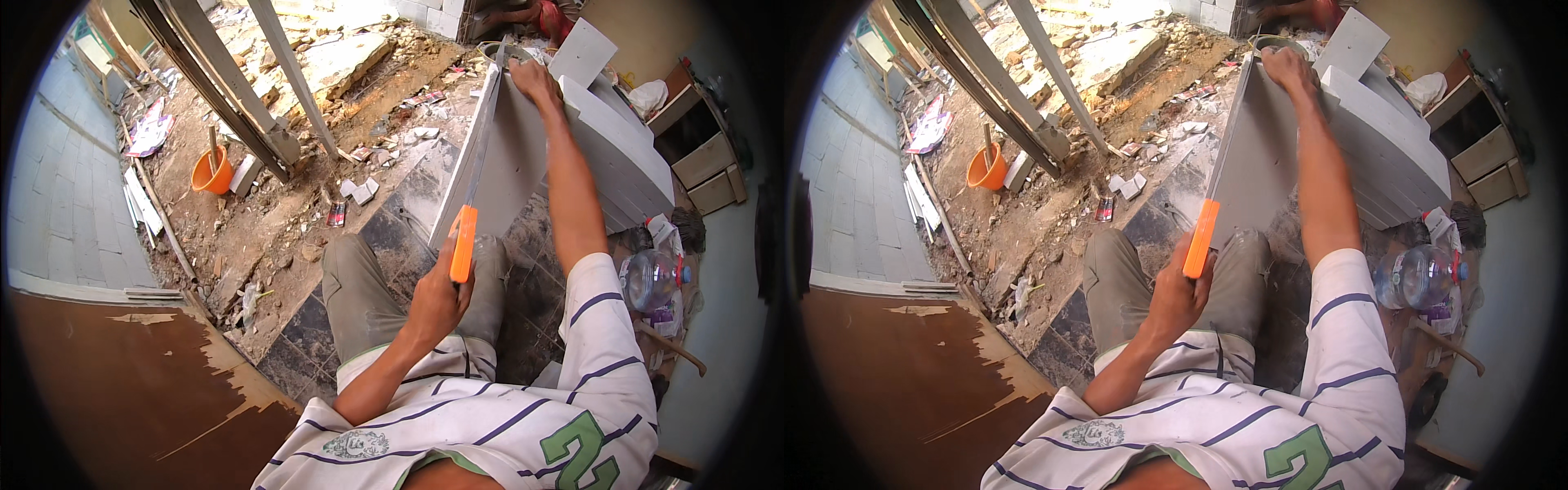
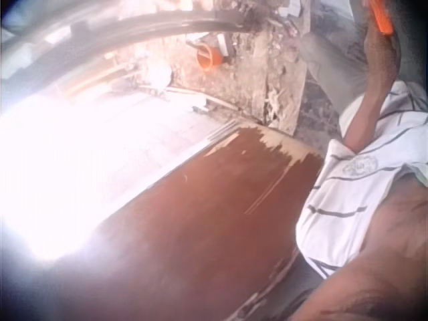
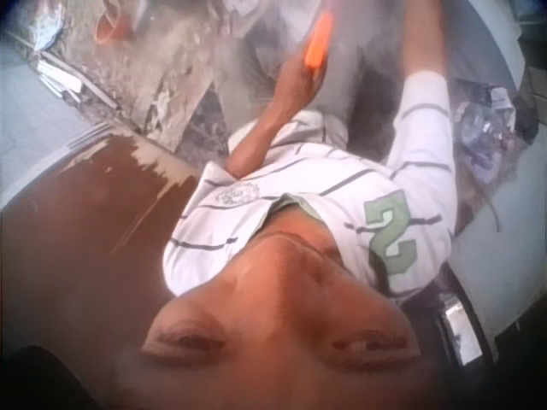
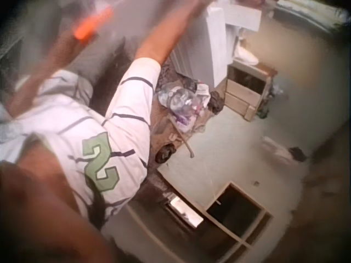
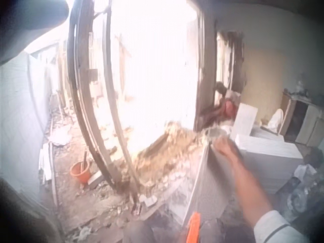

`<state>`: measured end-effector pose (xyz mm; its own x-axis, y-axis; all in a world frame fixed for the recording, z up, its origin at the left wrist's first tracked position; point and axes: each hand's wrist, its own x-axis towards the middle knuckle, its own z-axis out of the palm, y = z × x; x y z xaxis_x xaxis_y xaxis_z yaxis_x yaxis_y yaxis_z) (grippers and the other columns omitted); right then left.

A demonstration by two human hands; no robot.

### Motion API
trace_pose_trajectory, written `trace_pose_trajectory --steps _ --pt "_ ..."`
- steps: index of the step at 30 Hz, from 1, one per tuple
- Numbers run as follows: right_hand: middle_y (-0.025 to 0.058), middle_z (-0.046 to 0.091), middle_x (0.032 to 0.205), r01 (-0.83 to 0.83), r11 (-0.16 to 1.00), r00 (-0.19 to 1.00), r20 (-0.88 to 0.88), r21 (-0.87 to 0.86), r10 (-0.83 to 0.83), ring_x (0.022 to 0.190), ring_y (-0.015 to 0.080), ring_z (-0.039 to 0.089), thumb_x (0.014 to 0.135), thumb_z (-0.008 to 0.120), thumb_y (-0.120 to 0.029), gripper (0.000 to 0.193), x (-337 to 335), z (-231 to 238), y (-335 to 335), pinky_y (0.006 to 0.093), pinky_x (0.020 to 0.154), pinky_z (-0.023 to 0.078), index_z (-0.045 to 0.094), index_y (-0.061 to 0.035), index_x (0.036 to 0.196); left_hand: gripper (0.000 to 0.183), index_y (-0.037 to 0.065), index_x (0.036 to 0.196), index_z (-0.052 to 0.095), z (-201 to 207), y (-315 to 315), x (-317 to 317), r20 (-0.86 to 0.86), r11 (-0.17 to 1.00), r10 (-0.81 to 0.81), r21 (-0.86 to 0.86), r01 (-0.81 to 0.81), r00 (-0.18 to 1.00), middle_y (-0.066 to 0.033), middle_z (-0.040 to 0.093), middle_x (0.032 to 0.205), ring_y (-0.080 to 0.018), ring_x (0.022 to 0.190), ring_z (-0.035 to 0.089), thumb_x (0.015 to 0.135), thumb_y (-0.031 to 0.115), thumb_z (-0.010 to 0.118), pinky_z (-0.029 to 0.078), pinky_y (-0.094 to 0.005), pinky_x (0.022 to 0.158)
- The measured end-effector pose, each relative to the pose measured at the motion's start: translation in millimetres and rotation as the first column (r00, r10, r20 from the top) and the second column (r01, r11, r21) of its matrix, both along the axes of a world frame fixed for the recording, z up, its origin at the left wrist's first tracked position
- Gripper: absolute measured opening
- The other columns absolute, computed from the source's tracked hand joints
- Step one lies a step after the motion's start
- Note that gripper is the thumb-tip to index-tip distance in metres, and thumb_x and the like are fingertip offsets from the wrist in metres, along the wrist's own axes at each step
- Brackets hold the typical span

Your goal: The person saws several lightweight masonry blocks and then moves them to a pile while sitting on the floor.

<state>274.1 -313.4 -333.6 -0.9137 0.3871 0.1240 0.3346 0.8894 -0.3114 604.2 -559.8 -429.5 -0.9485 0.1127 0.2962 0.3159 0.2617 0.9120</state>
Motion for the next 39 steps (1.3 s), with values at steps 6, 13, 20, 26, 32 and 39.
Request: trace_pose_trajectory --steps 6,13,20,26,32,39 --pt "0.0253 0.058 0.133 -0.064 0.998 0.998 -0.01 -0.028 0.063 0.124 0.0434 0.055 0.089 0.04 -0.049 0.066 7 0 -21 0.0512 0.105 0.041 0.063 0.0001 0.126 0.047 -0.005 0.138 0.04 6 6 -43 0.075 0.999 0.015 -0.052 -0.011 0.997 -0.0267 0.065 0.081 -0.0434 0.073 0.067 0.097 0.009 0.057 0.052 -0.0439 0.066" --pt "0.0256 0.058 0.133 -0.013 1.0 0.999 -0.034 -0.014 0.012 0.124 0.0435 0.054 0.089 0.041 -0.049 0.065 1 3 -1 0.0513 0.105 0.041 0.064 0.0008 0.125 0.058 -0.007 0.14 0.035 -7 -9 15 -0.018 1.0 -0.028 -0.014 0.027 0.999 -0.0309 0.064 0.091 -0.0448 0.077 0.066 0.091 0.006 0.062 0.052 -0.0479 0.064" --pt "0.0272 0.057 0.133 -0.061 0.998 0.998 -0.008 -0.005 0.061 0.125 0.045 0.054 0.091 0.039 -0.053 0.068 12 3 -25 0.052 0.104 0.042 0.06 -0.0006 0.13 0.039 -0.005 0.13 0.046 12 23 -79 0.024 0.998 0.048 -0.031 -0.047 0.999 -0.0237 0.06 0.07 -0.0401 0.063 0.063 0.097 0.01 0.058 0.048 -0.0435 0.058" --pt "0.027 0.057 0.134 0.012 0.999 1.0 -0.003 0.049 -0.012 0.125 0.0452 0.053 0.091 0.04 -0.055 0.071 5 -3 7 0.052 0.105 0.041 0.059 -0.0005 0.132 0.054 -0.006 0.139 0.038 -12 -8 14 0.005 1.0 -0.022 0.012 0.022 1.0 -0.0295 0.067 0.1 -0.0442 0.085 0.068 0.094 0.011 0.061 0.055 -0.0476 0.069" --pt "0.0241 0.058 0.134 0.015 1.0 1.0 0.014 0.019 -0.015 0.126 0.0419 0.054 0.09 0.04 -0.053 0.067 10 2 -10 0.0515 0.105 0.041 0.062 -0.0031 0.129 0.05 -0.005 0.138 0.039 15 9 -53 0.061 1.0 -0.019 -0.018 0.02 0.998 -0.0296 0.063 0.086 -0.0441 0.074 0.066 0.094 0.007 0.059 0.051 -0.0453 0.064" --pt "0.0273 0.057 0.134 0.033 0.999 0.999 0.009 0.034 -0.033 0.126 0.0434 0.053 0.089 0.041 -0.051 0.069 6 3 2 0.051 0.104 0.042 0.059 0.0007 0.13 0.051 -0.003 0.138 0.038 -15 -3 16 -0.037 1.0 0.017 0.016 -0.017 0.999 -0.0302 0.062 0.083 -0.0478 0.074 0.064 0.094 0.01 0.06 0.049 -0.0485 0.062"
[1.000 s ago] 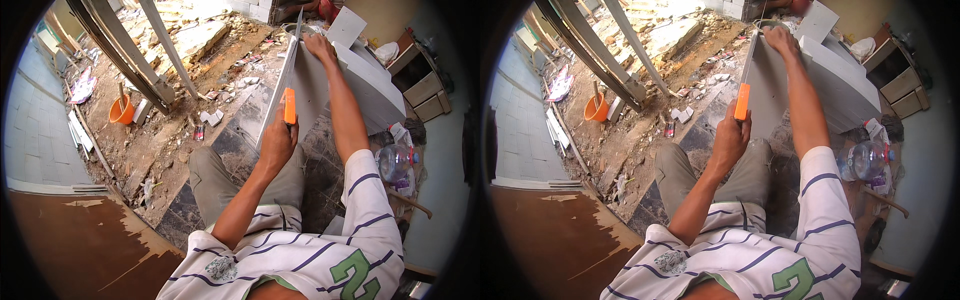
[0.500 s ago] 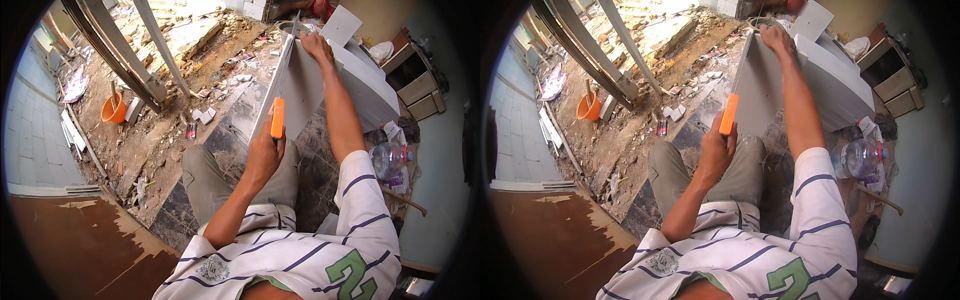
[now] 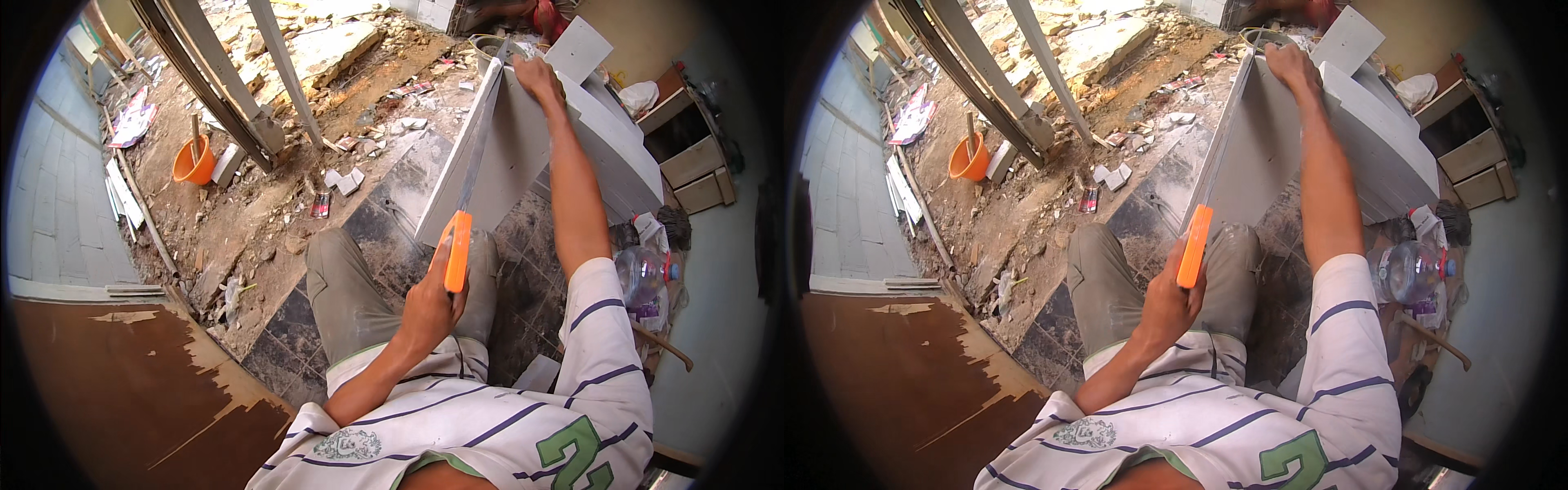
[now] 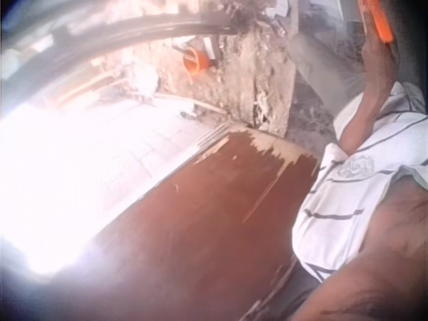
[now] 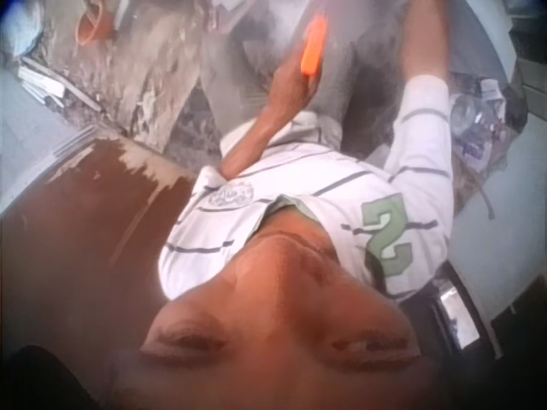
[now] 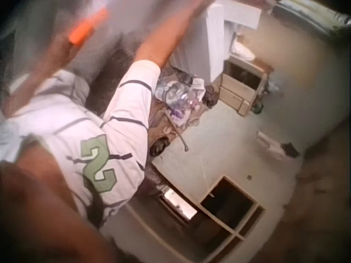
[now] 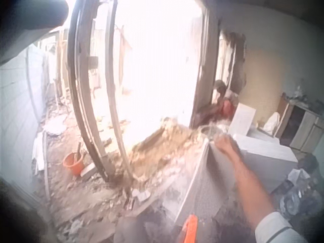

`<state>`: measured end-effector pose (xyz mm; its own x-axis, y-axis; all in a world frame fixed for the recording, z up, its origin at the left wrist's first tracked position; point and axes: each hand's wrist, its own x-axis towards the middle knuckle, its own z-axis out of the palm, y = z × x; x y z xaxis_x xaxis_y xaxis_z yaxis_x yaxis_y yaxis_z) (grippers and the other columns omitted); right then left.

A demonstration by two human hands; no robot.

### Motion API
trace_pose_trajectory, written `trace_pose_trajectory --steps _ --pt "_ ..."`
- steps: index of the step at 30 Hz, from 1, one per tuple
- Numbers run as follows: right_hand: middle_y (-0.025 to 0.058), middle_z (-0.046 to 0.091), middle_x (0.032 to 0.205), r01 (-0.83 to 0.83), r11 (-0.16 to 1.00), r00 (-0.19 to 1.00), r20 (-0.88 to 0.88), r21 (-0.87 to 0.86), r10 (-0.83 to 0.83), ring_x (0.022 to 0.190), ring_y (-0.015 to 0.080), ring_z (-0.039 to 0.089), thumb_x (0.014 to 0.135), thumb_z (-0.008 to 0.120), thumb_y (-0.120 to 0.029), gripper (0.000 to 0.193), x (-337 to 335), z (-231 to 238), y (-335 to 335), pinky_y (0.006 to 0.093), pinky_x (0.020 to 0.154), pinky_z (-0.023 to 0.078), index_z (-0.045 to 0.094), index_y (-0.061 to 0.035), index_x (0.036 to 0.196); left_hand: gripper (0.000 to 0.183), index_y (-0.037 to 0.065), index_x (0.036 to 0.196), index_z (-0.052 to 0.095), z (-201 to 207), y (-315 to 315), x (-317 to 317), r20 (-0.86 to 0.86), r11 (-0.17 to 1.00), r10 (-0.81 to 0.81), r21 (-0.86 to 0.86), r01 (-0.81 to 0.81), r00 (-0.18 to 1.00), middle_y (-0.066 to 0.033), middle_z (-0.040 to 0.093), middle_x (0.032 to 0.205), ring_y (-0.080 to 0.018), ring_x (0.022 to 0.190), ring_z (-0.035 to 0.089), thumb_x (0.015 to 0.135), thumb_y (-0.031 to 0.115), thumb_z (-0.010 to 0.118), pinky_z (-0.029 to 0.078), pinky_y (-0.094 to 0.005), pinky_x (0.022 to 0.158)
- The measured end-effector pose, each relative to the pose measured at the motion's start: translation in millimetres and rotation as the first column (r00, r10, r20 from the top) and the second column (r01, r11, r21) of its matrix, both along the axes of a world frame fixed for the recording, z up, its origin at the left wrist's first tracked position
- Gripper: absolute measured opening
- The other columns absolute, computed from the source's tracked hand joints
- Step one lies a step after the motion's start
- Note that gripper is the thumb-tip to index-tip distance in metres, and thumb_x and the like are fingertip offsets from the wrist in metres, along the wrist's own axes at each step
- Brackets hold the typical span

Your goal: The person saws several lightweight masonry blocks and then moves them to a pile while sitting on the floor.

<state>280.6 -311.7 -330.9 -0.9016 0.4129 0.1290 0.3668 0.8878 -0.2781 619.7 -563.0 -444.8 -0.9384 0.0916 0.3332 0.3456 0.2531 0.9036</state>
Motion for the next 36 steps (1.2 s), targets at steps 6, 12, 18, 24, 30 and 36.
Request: trace_pose_trajectory --steps 6,12,18,24,30,36 --pt "0.0266 0.057 0.133 -0.006 1.0 1.0 0.016 -0.006 0.006 0.126 0.044 0.054 0.089 0.041 -0.054 0.07 -7 -9 4 0.0519 0.105 0.041 0.06 0.0 0.13 0.046 -0.004 0.134 0.04 21 17 -65 0.076 1.0 -0.01 -0.013 0.011 0.997 -0.0299 0.063 0.086 -0.0489 0.072 0.062 0.095 0.011 0.06 0.049 -0.0502 0.061" --pt "0.0281 0.057 0.133 0.004 1.0 1.0 0.006 0.03 -0.004 0.126 0.0444 0.053 0.088 0.042 -0.056 0.073 -9 -7 6 0.0508 0.105 0.042 0.06 0.0009 0.13 0.047 -0.005 0.134 0.041 7 2 -21 0.071 0.999 -0.026 -0.026 0.028 0.997 -0.0305 0.065 0.096 -0.0464 0.082 0.065 0.094 0.01 0.06 0.052 -0.0484 0.065" --pt "0.0283 0.058 0.131 0.003 1.0 1.0 0.018 0.009 -0.003 0.125 0.0448 0.054 0.087 0.042 -0.057 0.074 -5 -9 -6 0.0504 0.105 0.042 0.06 0.001 0.129 0.045 -0.004 0.132 0.042 12 12 -45 0.042 0.999 -0.007 -0.031 0.008 0.999 -0.0306 0.065 0.095 -0.0462 0.078 0.066 0.093 0.009 0.06 0.053 -0.0487 0.065" --pt "0.0285 0.058 0.131 0.005 1.0 1.0 0.012 0.02 -0.006 0.124 0.0446 0.055 0.087 0.041 -0.056 0.073 1 -2 -8 0.0507 0.104 0.042 0.061 0.002 0.128 0.038 -0.002 0.127 0.044 25 16 -67 0.085 1.0 -0.01 -0.001 0.011 0.996 -0.0273 0.062 0.075 -0.0477 0.067 0.062 0.094 0.011 0.059 0.047 -0.0526 0.059" --pt "0.0289 0.055 0.135 -0.012 1.0 0.997 0.07 -0.002 0.012 0.127 0.0446 0.052 0.085 0.043 -0.059 0.078 10 6 -10 0.0498 0.106 0.04 0.058 0.0018 0.131 0.04 -0.003 0.127 0.043 23 9 -31 0.0 0.999 0.047 -0.012 -0.047 0.999 -0.0274 0.063 0.075 -0.0481 0.068 0.062 0.094 0.012 0.06 0.047 -0.0528 0.059" --pt "0.0296 0.056 0.133 -0.005 1.0 0.999 0.039 0.003 0.005 0.127 0.0448 0.052 0.085 0.043 -0.059 0.077 7 -3 -13 0.0499 0.106 0.04 0.059 0.002 0.13 0.037 -0.001 0.127 0.043 40 21 -89 0.102 0.999 0.009 -0.04 -0.005 0.995 -0.025 0.062 0.069 -0.0477 0.069 0.062 0.095 0.013 0.058 0.048 -0.0528 0.06"
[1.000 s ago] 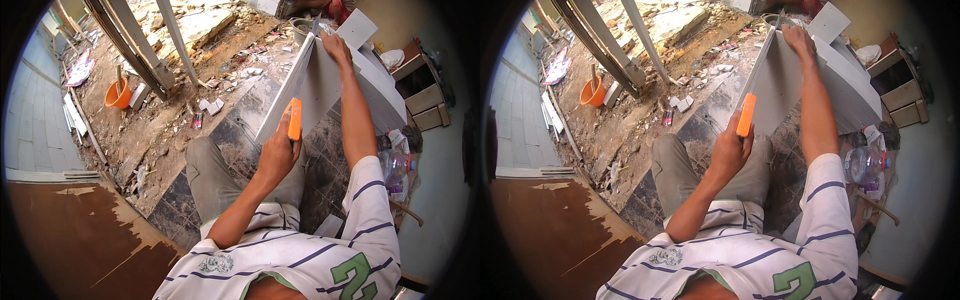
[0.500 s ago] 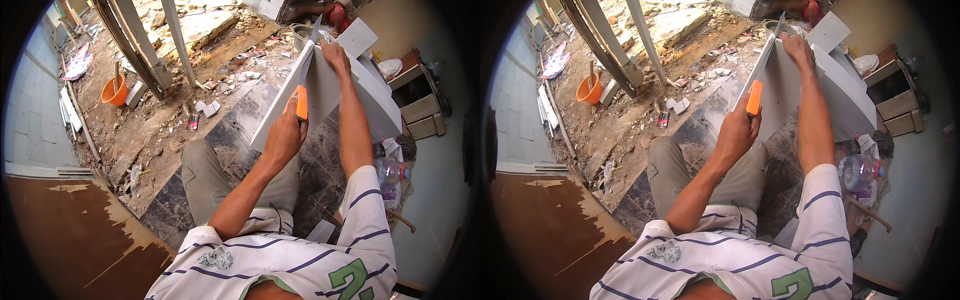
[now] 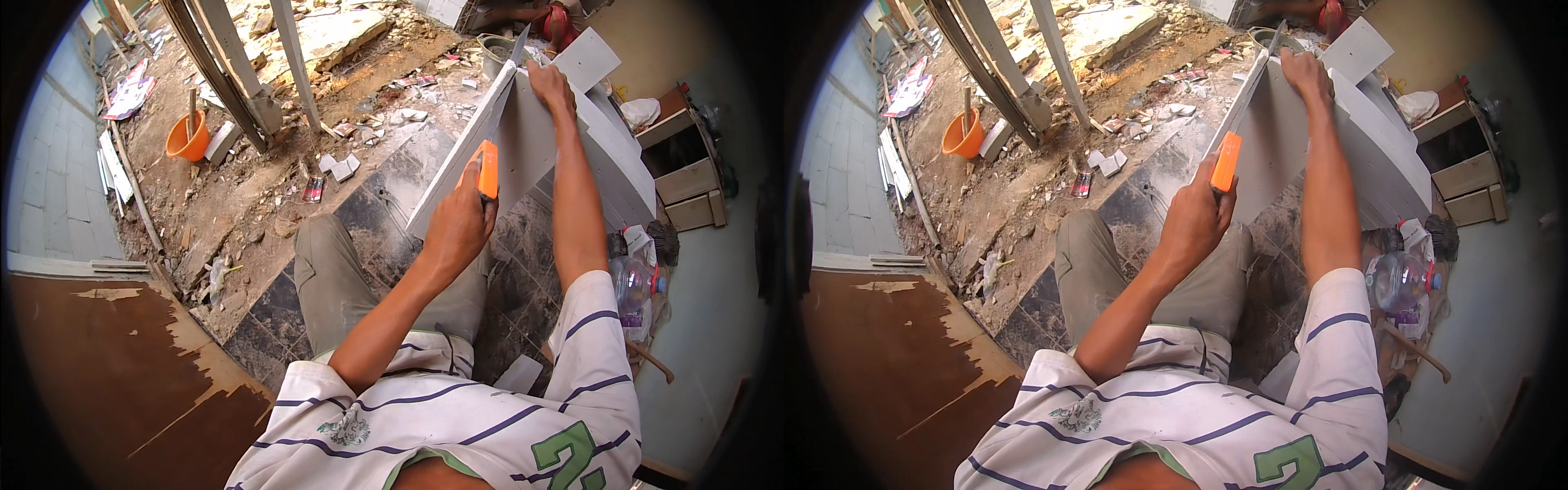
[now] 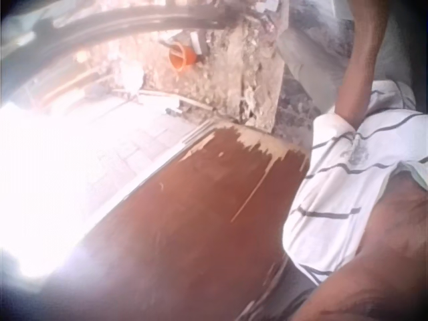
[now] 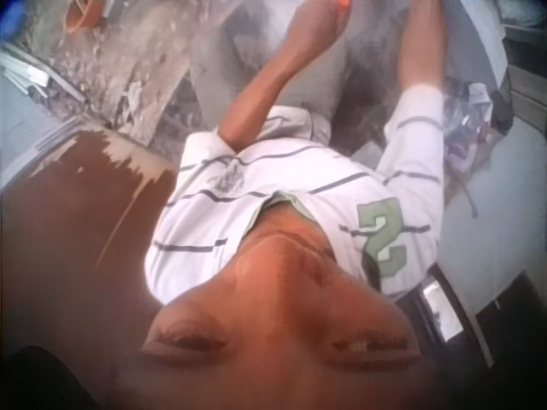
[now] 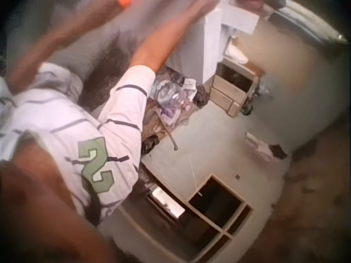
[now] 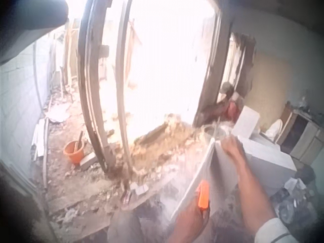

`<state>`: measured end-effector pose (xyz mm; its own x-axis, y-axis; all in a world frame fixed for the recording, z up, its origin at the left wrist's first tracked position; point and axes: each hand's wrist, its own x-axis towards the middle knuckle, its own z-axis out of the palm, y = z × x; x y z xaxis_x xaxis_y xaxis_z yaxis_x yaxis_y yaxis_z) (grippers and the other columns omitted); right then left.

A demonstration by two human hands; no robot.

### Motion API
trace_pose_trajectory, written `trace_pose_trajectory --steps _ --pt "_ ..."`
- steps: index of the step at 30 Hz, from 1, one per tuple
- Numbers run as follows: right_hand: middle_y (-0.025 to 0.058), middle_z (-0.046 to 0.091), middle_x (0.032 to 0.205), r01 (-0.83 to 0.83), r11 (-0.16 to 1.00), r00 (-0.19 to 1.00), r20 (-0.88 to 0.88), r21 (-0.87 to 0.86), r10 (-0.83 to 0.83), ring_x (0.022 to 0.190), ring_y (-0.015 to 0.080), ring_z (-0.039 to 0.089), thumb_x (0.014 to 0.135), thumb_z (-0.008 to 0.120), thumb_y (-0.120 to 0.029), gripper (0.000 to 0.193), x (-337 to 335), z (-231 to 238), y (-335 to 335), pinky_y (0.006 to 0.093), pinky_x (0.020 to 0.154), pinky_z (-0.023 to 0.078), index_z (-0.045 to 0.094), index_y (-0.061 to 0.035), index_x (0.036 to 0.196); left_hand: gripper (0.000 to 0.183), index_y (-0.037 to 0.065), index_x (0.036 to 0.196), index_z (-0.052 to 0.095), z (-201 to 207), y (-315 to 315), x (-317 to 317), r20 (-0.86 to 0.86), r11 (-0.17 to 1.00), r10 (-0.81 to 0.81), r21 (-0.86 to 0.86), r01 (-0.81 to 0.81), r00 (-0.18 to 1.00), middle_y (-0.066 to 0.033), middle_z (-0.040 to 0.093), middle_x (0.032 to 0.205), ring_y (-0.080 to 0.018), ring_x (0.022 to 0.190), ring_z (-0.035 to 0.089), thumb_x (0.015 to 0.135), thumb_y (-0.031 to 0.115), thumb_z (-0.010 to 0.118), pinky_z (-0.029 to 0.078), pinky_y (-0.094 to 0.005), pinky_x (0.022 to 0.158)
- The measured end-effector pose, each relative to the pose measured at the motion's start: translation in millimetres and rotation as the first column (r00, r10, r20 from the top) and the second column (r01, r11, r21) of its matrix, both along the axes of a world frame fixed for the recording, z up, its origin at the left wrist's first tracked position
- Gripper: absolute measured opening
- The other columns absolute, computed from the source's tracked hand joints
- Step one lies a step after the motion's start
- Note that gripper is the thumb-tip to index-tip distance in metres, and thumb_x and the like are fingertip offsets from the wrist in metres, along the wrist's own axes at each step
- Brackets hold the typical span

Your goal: The person saws several lightweight masonry blocks and then moves them to a pile while sitting on the floor.

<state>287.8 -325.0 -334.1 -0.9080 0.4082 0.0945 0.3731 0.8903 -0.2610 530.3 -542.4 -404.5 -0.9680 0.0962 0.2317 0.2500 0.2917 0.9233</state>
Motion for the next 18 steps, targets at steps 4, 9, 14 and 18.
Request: trace_pose_trajectory --steps 4,9,14,18 --pt "0.0273 0.056 0.134 0.062 0.998 0.998 -0.026 0.027 -0.061 0.127 0.0431 0.053 0.087 0.041 -0.055 0.072 4 1 -1 0.0506 0.105 0.042 0.06 0.0 0.13 0.044 -0.005 0.132 0.042 -33 -30 86 -0.148 0.999 0.028 0.039 -0.022 0.989 -0.0271 0.063 0.077 -0.0465 0.07 0.063 0.095 0.011 0.059 0.049 -0.0503 0.059" --pt "0.0268 0.056 0.135 0.023 1.0 1.0 -0.004 -0.018 -0.023 0.127 0.0433 0.053 0.087 0.042 -0.056 0.074 3 -1 -5 0.0505 0.105 0.041 0.059 -0.0003 0.132 0.04 -0.004 0.129 0.044 -4 -1 3 -0.013 1.0 -0.025 -0.003 0.025 1.0 -0.028 0.063 0.078 -0.0452 0.068 0.063 0.094 0.01 0.059 0.048 -0.0497 0.058" --pt "0.026 0.056 0.135 0.027 0.999 1.0 -0.01 0.045 -0.026 0.127 0.0433 0.053 0.086 0.042 -0.056 0.074 1 1 5 0.0506 0.106 0.041 0.059 -0.0006 0.132 0.047 -0.003 0.135 0.041 -17 -18 60 0.015 0.999 -0.03 -0.02 0.031 0.999 -0.0274 0.066 0.087 -0.0442 0.073 0.066 0.094 0.01 0.059 0.053 -0.0469 0.064" --pt "0.0267 0.057 0.134 0.003 0.998 1.0 0.007 0.061 -0.003 0.127 0.0434 0.053 0.086 0.042 -0.056 0.074 -2 1 1 0.05 0.106 0.041 0.059 -0.0006 0.132 0.061 -0.004 0.144 0.033 -32 -43 109 -0.003 0.999 -0.044 -0.016 0.044 0.999 -0.0279 0.067 0.101 -0.0432 0.08 0.068 0.092 0.01 0.062 0.057 -0.0436 0.072"
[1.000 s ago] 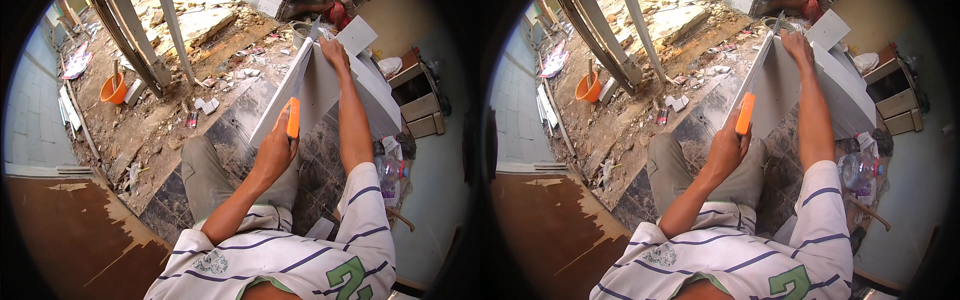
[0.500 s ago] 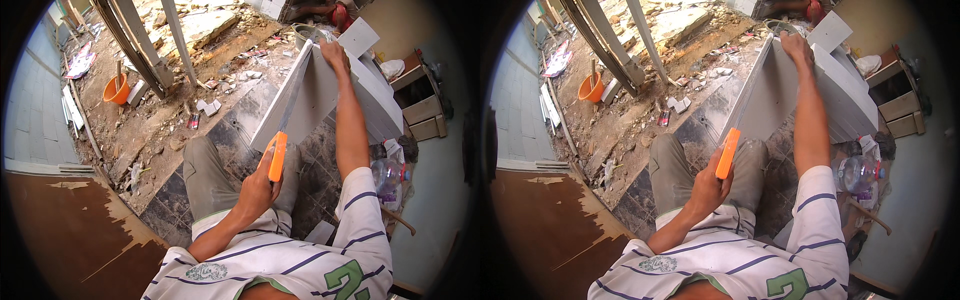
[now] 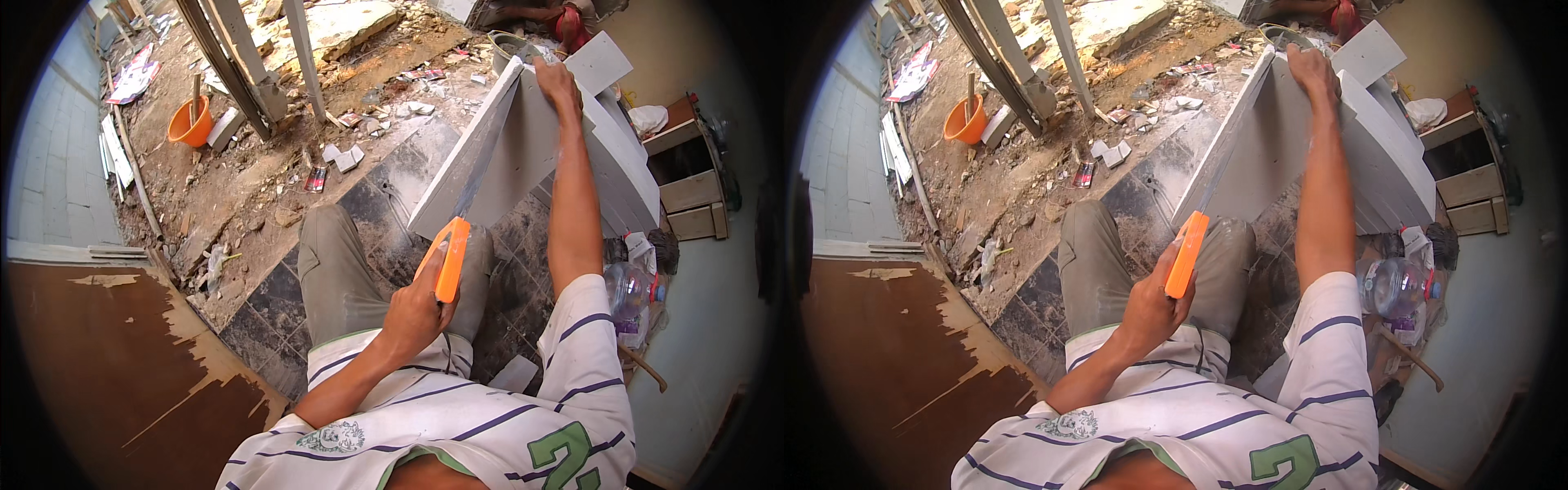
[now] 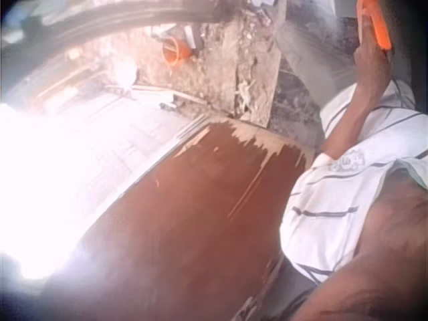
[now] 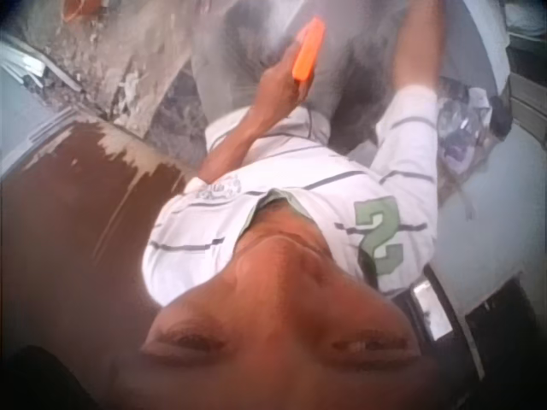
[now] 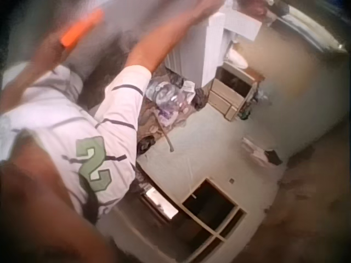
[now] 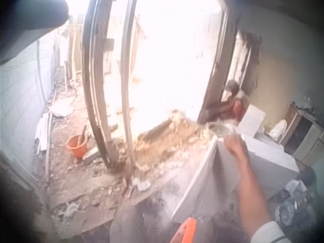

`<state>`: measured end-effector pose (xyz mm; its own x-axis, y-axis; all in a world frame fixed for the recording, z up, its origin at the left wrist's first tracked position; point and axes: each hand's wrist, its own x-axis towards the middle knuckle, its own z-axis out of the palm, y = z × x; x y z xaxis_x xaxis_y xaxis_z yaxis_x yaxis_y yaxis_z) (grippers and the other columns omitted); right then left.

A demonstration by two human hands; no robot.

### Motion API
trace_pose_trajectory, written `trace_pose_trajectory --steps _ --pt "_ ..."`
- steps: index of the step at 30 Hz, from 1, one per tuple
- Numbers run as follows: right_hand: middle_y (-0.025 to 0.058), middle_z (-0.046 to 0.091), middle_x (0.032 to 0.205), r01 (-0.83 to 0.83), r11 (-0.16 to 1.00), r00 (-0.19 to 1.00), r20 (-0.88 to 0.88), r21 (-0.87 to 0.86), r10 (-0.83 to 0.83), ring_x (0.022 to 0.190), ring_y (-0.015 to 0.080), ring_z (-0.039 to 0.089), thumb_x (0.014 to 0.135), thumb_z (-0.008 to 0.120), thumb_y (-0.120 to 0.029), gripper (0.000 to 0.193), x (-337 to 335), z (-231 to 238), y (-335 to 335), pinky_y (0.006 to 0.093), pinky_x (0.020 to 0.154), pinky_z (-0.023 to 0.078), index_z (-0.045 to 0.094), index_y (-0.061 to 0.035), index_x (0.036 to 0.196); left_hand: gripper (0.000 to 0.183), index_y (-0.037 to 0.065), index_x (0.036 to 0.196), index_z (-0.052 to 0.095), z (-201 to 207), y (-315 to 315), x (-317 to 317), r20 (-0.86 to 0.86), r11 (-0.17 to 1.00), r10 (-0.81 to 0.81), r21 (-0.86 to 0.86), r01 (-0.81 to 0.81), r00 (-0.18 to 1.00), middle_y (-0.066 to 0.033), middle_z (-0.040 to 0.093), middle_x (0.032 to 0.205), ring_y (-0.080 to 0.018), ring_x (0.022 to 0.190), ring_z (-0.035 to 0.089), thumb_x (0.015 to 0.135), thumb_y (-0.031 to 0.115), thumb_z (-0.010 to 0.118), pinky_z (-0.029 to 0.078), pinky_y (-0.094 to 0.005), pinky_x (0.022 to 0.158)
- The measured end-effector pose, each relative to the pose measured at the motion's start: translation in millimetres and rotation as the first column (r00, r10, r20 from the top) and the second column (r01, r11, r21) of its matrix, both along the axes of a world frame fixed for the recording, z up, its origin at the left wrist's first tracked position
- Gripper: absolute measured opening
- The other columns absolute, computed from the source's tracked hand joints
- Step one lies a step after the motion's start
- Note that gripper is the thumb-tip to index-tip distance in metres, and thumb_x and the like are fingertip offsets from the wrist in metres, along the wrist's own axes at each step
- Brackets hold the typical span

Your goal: The person saws several lightweight masonry blocks and then moves them to a pile while sitting on the floor.

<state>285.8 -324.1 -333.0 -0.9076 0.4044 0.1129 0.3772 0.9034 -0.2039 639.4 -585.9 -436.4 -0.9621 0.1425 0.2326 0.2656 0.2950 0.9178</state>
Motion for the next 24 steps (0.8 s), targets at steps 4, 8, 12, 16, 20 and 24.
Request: trace_pose_trajectory --steps 4,8,12,16,20,24 --pt "0.0282 0.056 0.134 -0.017 0.999 1.0 0.006 -0.045 0.017 0.127 0.0433 0.052 0.086 0.041 -0.056 0.074 -5 -3 -9 0.0498 0.106 0.041 0.06 0.0005 0.13 0.049 -0.006 0.131 0.041 21 44 -100 -0.024 0.997 0.072 -0.015 -0.072 0.997 -0.0257 0.064 0.074 -0.0475 0.07 0.063 0.09 0.01 0.063 0.048 -0.0528 0.061" --pt "0.0285 0.056 0.134 0.026 0.999 1.0 -0.015 -0.024 -0.026 0.127 0.0433 0.052 0.086 0.04 -0.057 0.076 -7 -10 -5 0.0498 0.106 0.04 0.06 0.0018 0.129 0.05 -0.005 0.131 0.04 15 37 -90 -0.031 0.998 0.062 0.003 -0.062 0.998 -0.025 0.064 0.072 -0.0466 0.07 0.063 0.09 0.01 0.063 0.048 -0.0537 0.06" --pt "0.0284 0.056 0.135 0.054 0.998 0.998 -0.029 0.008 -0.054 0.127 0.0435 0.052 0.086 0.041 -0.058 0.076 -15 -6 9 0.0495 0.107 0.04 0.06 0.0019 0.13 0.051 -0.005 0.133 0.04 -6 10 0 -0.013 0.996 0.049 0.07 -0.048 0.999 -0.0253 0.064 0.071 -0.0457 0.069 0.063 0.09 0.011 0.062 0.048 -0.0537 0.06" --pt "0.0291 0.056 0.134 0.052 0.998 0.999 -0.002 -0.048 -0.052 0.127 0.0435 0.053 0.086 0.04 -0.057 0.076 -14 -9 13 0.0499 0.106 0.04 0.06 0.0027 0.129 0.052 -0.005 0.135 0.04 2 38 -79 -0.054 0.998 0.055 0.008 -0.054 0.997 -0.025 0.064 0.07 -0.0456 0.069 0.064 0.091 0.01 0.062 0.05 -0.0509 0.061" --pt "0.029 0.056 0.133 0.036 0.998 0.998 -0.044 -0.05 -0.038 0.126 0.044 0.053 0.086 0.041 -0.055 0.074 -12 -3 1 0.0502 0.105 0.041 0.061 0.0033 0.128 0.05 -0.004 0.134 0.04 16 47 -102 -0.017 0.999 0.034 0.003 -0.033 0.999 -0.0247 0.064 0.07 -0.0458 0.07 0.064 0.092 0.01 0.061 0.05 -0.0498 0.061" --pt "0.0284 0.057 0.133 0.068 0.997 0.998 -0.009 -0.023 -0.068 0.127 0.0434 0.053 0.087 0.041 -0.054 0.073 -12 -3 5 0.0495 0.105 0.041 0.061 0.0023 0.128 0.049 -0.006 0.133 0.04 -6 6 -22 -0.067 0.997 0.048 0.058 -0.045 0.997 -0.0263 0.063 0.07 -0.0466 0.068 0.064 0.093 0.01 0.061 0.049 -0.0514 0.06"
